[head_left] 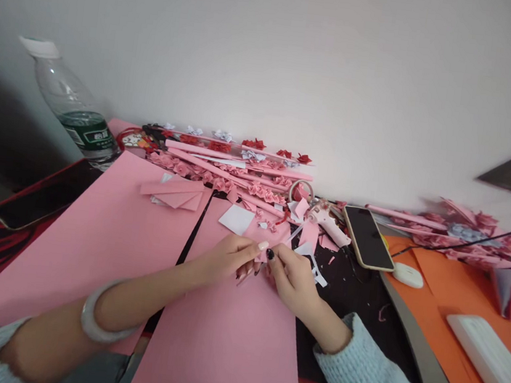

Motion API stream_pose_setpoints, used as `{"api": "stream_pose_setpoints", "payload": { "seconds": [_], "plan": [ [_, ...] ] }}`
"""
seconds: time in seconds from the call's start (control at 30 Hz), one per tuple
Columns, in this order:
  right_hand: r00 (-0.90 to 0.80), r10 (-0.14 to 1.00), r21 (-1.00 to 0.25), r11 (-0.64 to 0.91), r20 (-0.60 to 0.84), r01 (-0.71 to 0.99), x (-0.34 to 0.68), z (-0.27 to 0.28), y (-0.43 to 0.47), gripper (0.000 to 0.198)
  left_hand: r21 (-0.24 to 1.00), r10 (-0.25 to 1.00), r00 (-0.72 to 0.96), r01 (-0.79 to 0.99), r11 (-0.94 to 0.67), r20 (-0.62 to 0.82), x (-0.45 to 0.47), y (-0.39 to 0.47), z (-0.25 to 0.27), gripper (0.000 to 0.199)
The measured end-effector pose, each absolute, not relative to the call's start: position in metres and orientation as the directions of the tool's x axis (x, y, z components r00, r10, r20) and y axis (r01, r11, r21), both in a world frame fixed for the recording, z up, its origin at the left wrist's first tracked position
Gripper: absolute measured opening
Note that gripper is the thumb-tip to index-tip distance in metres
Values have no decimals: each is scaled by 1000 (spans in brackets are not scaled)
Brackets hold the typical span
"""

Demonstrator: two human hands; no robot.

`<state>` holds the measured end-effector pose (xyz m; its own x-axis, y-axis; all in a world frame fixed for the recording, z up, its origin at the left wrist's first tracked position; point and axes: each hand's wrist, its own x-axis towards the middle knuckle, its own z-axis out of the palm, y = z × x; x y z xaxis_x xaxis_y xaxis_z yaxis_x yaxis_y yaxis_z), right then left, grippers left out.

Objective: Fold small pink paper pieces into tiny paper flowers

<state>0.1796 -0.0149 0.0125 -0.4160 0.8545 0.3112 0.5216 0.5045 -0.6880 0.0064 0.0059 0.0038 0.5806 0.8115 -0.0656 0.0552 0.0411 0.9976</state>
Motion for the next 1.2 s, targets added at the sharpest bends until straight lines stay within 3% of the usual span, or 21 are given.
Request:
{"api": "stream_pose_setpoints", "payload": {
  "seconds": [0.43, 1.2],
  "plan": [
    [-389, 873, -747, 465, 295, 475, 179, 12, -14, 22, 989, 817, 576, 119, -86, 2, 5, 3, 9, 42],
    [-369, 894, -790, 411, 253, 455, 179, 9, -15, 25, 976, 826, 561, 148, -157, 48, 6, 1, 12, 41]
  ]
}}
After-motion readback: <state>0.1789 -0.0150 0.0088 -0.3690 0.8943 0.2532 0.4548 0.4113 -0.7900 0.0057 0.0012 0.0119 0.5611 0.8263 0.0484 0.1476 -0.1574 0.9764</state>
